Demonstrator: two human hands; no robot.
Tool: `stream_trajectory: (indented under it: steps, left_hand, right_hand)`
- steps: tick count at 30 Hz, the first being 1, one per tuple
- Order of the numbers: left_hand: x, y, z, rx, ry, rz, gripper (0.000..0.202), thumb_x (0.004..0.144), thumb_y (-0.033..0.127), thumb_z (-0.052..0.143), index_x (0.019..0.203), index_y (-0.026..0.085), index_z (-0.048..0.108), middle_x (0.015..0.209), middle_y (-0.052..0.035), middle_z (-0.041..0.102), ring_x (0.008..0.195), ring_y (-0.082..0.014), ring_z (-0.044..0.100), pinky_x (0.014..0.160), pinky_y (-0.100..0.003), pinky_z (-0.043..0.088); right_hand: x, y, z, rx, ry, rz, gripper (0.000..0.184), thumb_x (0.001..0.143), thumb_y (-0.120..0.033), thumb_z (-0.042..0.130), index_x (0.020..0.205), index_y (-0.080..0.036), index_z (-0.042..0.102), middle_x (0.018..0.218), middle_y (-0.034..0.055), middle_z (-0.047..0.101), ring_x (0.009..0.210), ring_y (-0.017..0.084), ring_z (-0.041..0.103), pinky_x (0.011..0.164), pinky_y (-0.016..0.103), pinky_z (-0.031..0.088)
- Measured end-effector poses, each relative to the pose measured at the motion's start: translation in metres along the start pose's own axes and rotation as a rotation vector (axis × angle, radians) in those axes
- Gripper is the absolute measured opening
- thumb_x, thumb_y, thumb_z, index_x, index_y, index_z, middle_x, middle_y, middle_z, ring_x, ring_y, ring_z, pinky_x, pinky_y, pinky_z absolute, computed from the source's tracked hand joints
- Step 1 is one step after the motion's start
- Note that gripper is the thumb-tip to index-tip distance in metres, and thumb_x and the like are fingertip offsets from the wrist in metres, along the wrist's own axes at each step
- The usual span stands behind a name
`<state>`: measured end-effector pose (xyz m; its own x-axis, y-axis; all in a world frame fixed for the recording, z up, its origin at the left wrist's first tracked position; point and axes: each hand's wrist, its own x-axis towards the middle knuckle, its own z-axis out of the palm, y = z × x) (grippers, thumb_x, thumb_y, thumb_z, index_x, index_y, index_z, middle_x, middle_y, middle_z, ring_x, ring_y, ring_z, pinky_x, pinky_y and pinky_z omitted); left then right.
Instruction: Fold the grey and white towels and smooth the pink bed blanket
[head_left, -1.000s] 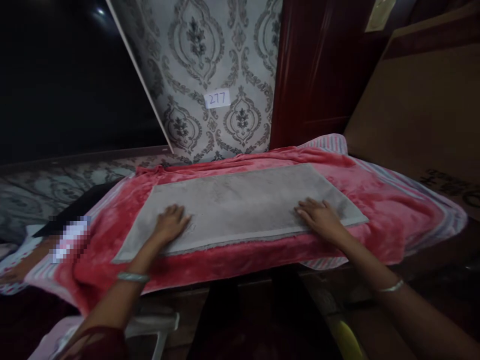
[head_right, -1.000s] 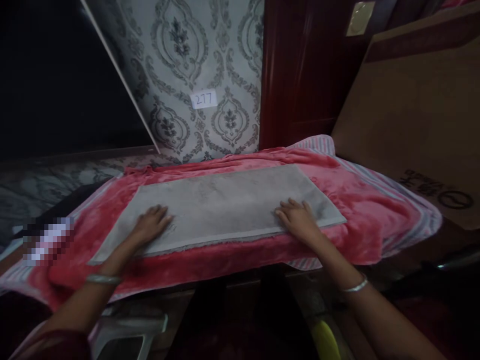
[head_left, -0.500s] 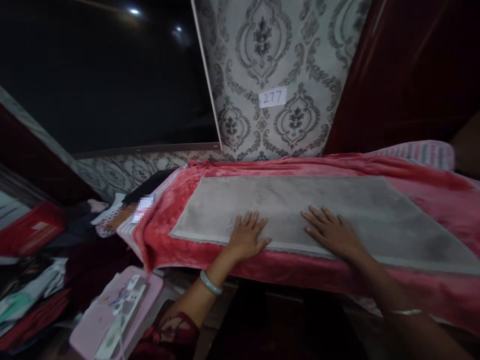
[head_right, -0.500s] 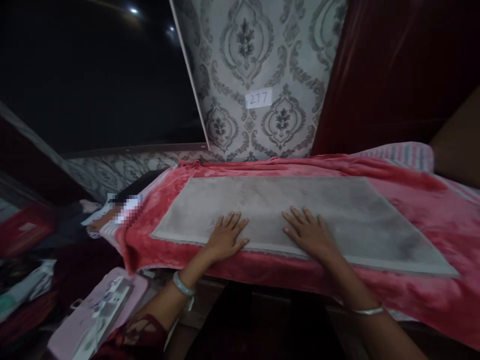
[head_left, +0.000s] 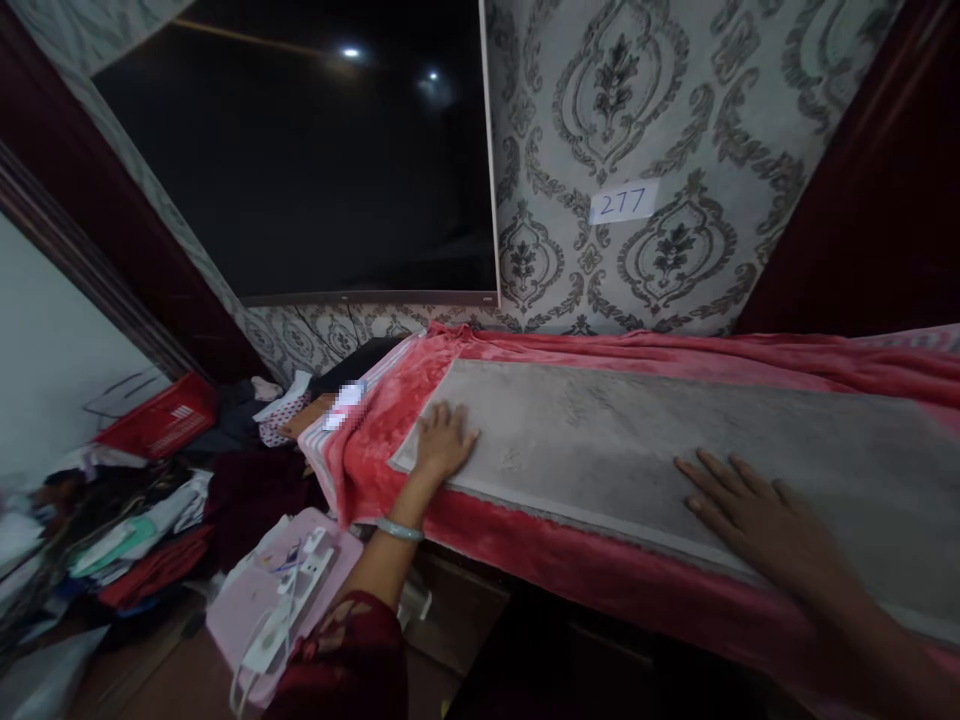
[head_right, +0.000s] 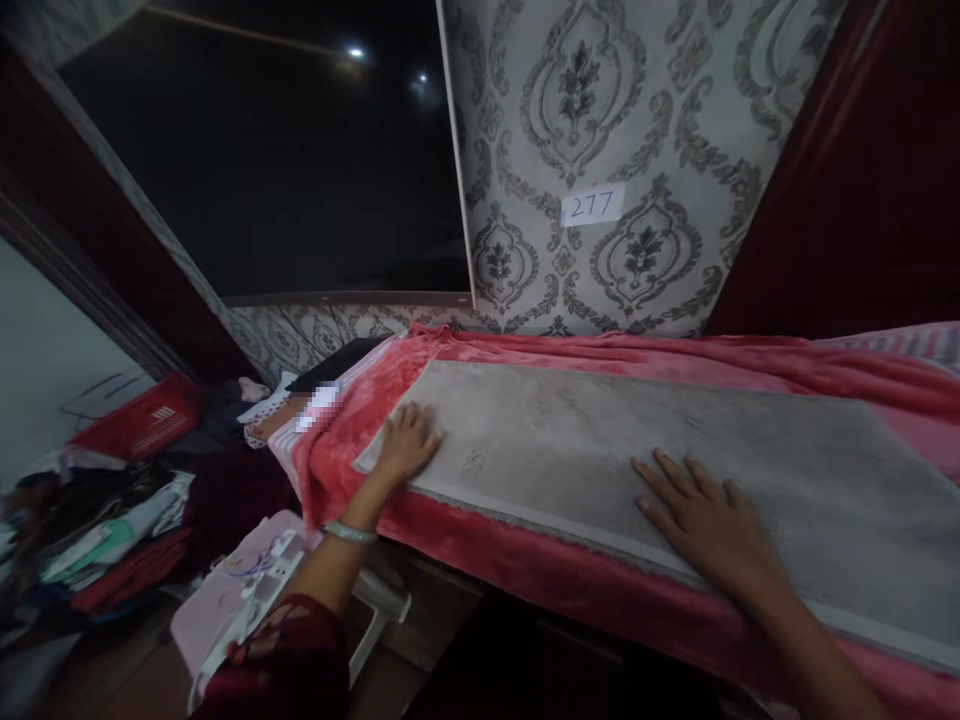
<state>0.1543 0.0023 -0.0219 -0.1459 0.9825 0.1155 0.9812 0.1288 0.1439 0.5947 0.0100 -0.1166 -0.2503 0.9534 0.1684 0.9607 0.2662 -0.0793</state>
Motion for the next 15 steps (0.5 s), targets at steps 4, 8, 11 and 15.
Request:
stream_trajectory:
  steps: [4,8,11,15]
  left_hand:
    - [-0.003,-0.023,0.013,0.109,-0.076,-0.147,0.072,0.096,0.064,0.032,0.157,0.026,0.034,0.166,-0.0184,0.021,0.152,-0.0431,0.016,0.119,-0.065,0.017]
    - [-0.017,-0.034,0.013,0.124,-0.064,-0.148,0.072,0.096,0.062,0.033,0.157,0.023,0.034,0.166,-0.019,0.024,0.152,-0.041,0.02,0.12,-0.059,0.02]
    - [-0.027,-0.045,0.007,0.139,-0.074,-0.14,0.07,0.098,0.057,0.031,0.157,0.018,0.034,0.164,-0.0199,0.026,0.152,-0.0359,0.024,0.12,-0.057,0.022]
    - [-0.022,-0.041,-0.005,0.213,-0.054,-0.163,0.067,0.098,0.051,0.03,0.149,0.01,0.046,0.153,-0.0239,0.045,0.146,-0.0394,0.035,0.117,-0.067,0.022]
  right_hand:
    - [-0.001,0.001,0.002,0.001,0.029,-0.005,0.072,0.091,-0.069,0.023,0.154,-0.038,0.043,0.162,0.0008,0.035,0.149,0.038,0.026,0.114,0.068,0.029]
    - [0.0,0.004,0.005,0.01,0.033,-0.032,0.071,0.092,-0.069,0.025,0.154,-0.038,0.041,0.162,0.0006,0.034,0.149,0.038,0.026,0.114,0.068,0.029]
    - [0.003,0.001,0.005,0.01,0.03,-0.026,0.069,0.093,-0.066,0.027,0.154,-0.038,0.041,0.163,0.0019,0.033,0.15,0.038,0.025,0.114,0.067,0.028]
    - [0.004,-0.019,-0.01,0.004,-0.015,0.021,0.063,0.097,-0.061,0.029,0.154,-0.038,0.042,0.163,0.0026,0.032,0.15,0.037,0.024,0.116,0.066,0.026]
